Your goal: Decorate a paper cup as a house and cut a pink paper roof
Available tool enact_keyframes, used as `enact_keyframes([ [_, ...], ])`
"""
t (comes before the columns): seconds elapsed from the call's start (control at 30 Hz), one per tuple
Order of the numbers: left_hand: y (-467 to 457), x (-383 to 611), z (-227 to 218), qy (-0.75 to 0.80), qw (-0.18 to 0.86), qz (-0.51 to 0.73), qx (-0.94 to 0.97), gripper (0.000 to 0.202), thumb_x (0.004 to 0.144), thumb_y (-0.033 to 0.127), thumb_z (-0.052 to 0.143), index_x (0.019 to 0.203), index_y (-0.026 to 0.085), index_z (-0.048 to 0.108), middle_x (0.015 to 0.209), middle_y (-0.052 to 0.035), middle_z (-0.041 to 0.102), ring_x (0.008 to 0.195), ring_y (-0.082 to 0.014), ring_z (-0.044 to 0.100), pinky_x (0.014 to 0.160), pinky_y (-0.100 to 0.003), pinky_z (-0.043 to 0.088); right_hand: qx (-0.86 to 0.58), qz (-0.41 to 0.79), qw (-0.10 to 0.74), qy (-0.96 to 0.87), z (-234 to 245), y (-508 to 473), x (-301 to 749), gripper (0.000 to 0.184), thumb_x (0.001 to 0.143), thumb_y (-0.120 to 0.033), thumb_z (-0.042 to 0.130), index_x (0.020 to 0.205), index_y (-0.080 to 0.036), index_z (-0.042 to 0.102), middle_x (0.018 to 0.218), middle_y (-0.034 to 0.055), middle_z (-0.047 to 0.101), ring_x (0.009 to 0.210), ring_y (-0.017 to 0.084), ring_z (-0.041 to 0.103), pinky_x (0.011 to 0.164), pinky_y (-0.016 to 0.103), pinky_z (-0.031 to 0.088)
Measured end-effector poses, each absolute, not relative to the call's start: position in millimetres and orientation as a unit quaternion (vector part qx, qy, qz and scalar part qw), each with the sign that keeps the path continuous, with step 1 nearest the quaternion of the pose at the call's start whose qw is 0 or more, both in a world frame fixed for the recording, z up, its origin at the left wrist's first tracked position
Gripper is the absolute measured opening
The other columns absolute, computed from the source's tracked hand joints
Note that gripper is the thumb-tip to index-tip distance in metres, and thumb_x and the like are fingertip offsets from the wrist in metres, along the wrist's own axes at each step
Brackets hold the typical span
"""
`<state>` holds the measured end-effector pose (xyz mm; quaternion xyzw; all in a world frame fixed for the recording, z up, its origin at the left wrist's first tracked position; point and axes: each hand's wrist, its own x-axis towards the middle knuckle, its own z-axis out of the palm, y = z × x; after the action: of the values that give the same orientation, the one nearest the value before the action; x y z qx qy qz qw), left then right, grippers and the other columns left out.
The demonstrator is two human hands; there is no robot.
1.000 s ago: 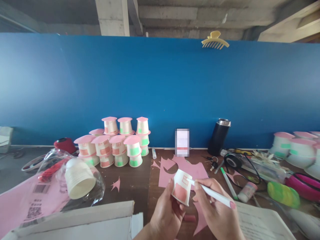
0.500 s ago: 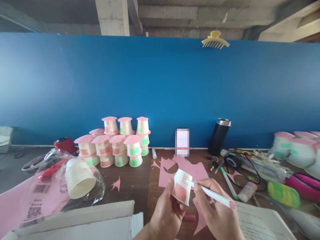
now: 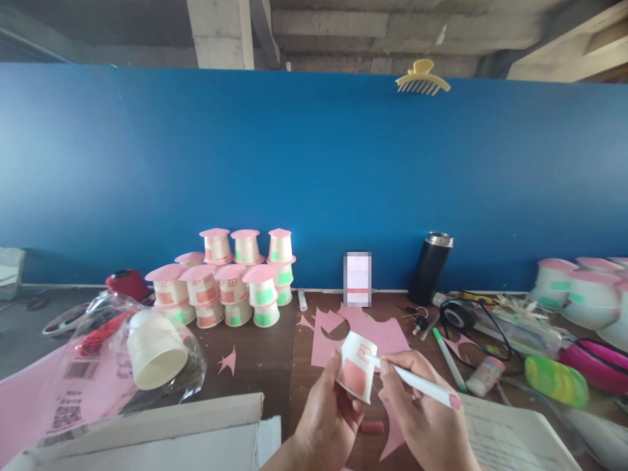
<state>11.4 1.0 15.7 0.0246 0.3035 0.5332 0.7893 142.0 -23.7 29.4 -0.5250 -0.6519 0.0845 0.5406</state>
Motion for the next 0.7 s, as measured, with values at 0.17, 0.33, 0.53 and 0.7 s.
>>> enact_keyframes([
  [0.17,-0.3,11.1,16.7,0.303,0.790,0.532,0.028,0.023,0.084,0.030,0.068,0.083,0.008,0.064,0.062,-0.0032,0.065,0.045,-0.0078,0.055,0.039,-0.016,0.044,-0.519,0.087,0.531,-0.664,29.5,-23.4,142.9,0.013,0.090,-0.033,0.057,0.087,-0.022,0.062,0.070,0.0007,0.065,0.050,0.014,0.062,0.048,0.022,0.054],
  [0.33,-1.0,11.0,16.2,0.307,0.789,0.532,0.025,0.023,0.084,0.030,0.067,0.086,0.007,0.064,0.063,-0.0034,0.065,0.046,-0.0076,0.056,0.039,-0.016,0.044,-0.523,0.089,0.541,-0.653,30.8,-24.5,139.5,0.016,0.090,-0.036,0.055,0.085,-0.022,0.062,0.068,0.0002,0.064,0.050,0.014,0.063,0.047,0.022,0.053],
  [0.53,1.2,11.7,15.9,0.307,0.789,0.532,0.028,0.023,0.084,0.031,0.068,0.085,0.008,0.063,0.064,-0.0028,0.064,0.046,-0.0073,0.055,0.040,-0.015,0.044,-0.512,0.098,0.544,-0.657,30.4,-26.3,136.9,0.016,0.090,-0.035,0.056,0.084,-0.022,0.063,0.064,-0.0009,0.064,0.049,0.014,0.063,0.045,0.021,0.051],
  [0.7,1.9,12.4,19.9,0.360,0.767,0.531,0.027,0.026,0.084,0.037,0.067,0.086,0.011,0.061,0.056,0.0037,0.054,0.039,-0.0038,0.045,0.037,-0.013,0.039,-0.486,0.082,0.608,-0.622,37.4,-29.4,134.9,0.009,0.089,-0.030,0.059,0.092,-0.022,0.061,0.072,0.0007,0.066,0.055,0.015,0.066,0.050,0.021,0.054],
])
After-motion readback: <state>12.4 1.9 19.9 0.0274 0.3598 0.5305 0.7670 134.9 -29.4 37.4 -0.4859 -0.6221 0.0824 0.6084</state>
